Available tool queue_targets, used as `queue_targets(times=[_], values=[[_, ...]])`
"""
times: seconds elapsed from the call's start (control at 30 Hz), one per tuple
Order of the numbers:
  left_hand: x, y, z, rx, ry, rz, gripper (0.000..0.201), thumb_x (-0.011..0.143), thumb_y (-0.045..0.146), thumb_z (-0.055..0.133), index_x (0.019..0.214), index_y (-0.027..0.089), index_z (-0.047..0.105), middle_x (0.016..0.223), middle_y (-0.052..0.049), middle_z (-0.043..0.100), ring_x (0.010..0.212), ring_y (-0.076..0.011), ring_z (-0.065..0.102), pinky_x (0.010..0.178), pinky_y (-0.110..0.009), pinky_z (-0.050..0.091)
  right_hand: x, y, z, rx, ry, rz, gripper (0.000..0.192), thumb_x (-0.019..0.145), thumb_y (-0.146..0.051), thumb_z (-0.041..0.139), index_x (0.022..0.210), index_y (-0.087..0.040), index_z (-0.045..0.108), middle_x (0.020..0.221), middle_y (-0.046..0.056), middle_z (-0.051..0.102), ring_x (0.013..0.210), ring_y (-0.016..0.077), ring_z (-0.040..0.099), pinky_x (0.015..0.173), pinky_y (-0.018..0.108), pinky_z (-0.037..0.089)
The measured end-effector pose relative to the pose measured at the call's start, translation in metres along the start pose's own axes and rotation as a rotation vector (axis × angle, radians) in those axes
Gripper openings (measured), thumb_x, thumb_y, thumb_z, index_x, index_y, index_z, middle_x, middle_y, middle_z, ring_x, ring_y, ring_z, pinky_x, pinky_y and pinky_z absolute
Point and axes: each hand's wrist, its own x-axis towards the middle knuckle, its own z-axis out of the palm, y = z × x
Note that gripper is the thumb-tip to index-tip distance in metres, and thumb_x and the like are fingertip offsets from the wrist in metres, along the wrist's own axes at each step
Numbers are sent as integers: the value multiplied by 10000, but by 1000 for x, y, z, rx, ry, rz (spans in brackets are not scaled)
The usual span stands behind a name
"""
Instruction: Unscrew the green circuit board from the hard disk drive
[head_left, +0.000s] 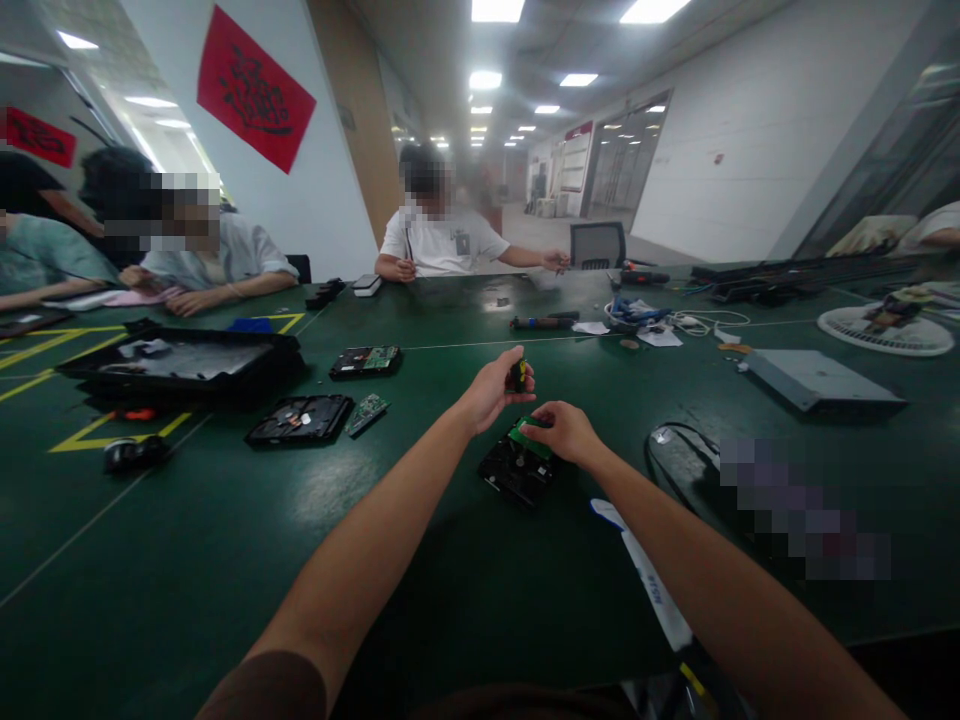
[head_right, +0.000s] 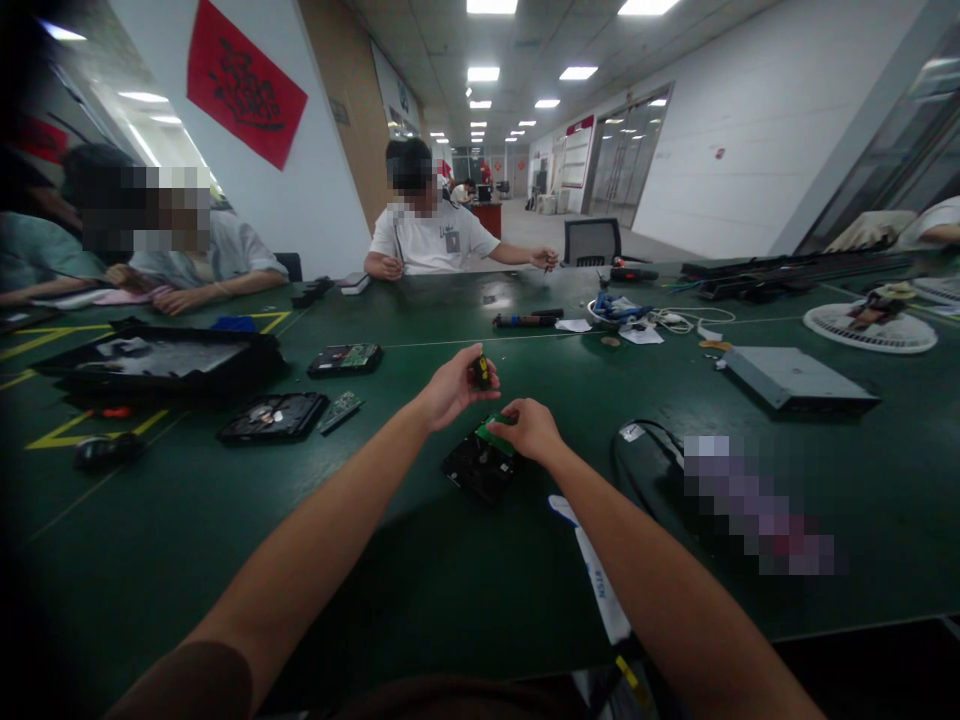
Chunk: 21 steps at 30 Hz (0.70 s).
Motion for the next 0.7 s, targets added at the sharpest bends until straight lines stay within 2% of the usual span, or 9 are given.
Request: queue_targets(times=[0.17,0.33,0.5,0.7], values=[[-1,2,0,61,3,17,410,891,545,684,854,137,672,813,-55,638,747,-160,624,732,-337,610,1,2,2,0,6,4,351,819,-471,798,1017,-184,758,1015,70,767,895,211,698,733,292,491],[-5,10,-2,173,-2,19,357,891,491,699,926,139,649,852,-91,671,799,-197,659,664,-343,615,3,7,6,31,24,-18,345,807,-471,808,1000,-190,754,1018,67,762,907,209,699,753,289,500],[-6,15,-4,210,35,66,280,890,411,673,878,134,637,858,-116,689,829,-215,676,682,-355,618,4,11,8,14,19,-22,361,805,-498,800,1002,-199,755,1030,66,757,907,207,691,754,288,500],[-5,16,-5,330,69,159,270,865,378,625,822,133,730,927,-111,683,860,-195,636,623,-258,570,4,11,7,19,12,-8,371,803,-488,806,1023,-194,749,1018,63,758,885,200,689,733,279,489]])
